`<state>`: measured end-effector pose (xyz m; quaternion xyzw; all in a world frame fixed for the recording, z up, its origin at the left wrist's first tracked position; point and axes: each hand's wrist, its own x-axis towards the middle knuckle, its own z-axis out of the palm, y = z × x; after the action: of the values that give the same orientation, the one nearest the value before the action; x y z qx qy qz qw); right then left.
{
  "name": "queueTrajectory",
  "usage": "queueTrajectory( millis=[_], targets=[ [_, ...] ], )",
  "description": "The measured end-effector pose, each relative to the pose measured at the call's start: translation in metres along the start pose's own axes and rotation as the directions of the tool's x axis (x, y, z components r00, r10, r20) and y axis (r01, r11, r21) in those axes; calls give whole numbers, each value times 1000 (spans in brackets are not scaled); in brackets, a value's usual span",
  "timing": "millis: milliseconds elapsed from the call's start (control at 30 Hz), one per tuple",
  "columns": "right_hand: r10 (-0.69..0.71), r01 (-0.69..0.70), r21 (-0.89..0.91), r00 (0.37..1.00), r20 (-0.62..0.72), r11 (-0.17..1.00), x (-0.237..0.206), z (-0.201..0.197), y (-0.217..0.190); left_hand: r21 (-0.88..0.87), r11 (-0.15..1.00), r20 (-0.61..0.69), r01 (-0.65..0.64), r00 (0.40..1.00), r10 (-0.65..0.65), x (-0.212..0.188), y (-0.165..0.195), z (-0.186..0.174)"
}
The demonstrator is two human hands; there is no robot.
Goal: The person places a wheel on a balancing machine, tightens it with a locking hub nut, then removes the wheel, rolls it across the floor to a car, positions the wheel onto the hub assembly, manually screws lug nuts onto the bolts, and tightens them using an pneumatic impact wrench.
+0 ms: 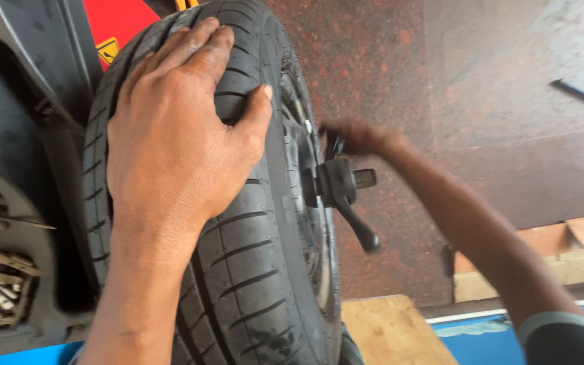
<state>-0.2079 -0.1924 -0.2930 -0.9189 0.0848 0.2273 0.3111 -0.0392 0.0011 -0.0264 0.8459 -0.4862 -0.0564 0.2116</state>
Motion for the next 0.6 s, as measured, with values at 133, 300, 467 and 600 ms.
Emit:
queueTrajectory(
  millis=[133, 300, 467, 600],
  targets=[
    [235, -250, -161, 966, -108, 955, -65, -26, -27, -15, 999, -5, -32, 999, 32, -1, 0, -1],
    [178, -183, -45, 817, 549, 982, -138, 44, -86, 4, 1000, 31, -29, 999, 29, 7, 4, -3],
    [86, -118, 397, 992, 96, 910, -26, 20, -14, -37, 999, 32, 26, 999, -25, 7, 2, -2],
    [174, -201, -206, 975, -140, 958, -46, -38, -22, -43, 998, 59, 55, 997, -52, 6, 2, -5]
  ],
)
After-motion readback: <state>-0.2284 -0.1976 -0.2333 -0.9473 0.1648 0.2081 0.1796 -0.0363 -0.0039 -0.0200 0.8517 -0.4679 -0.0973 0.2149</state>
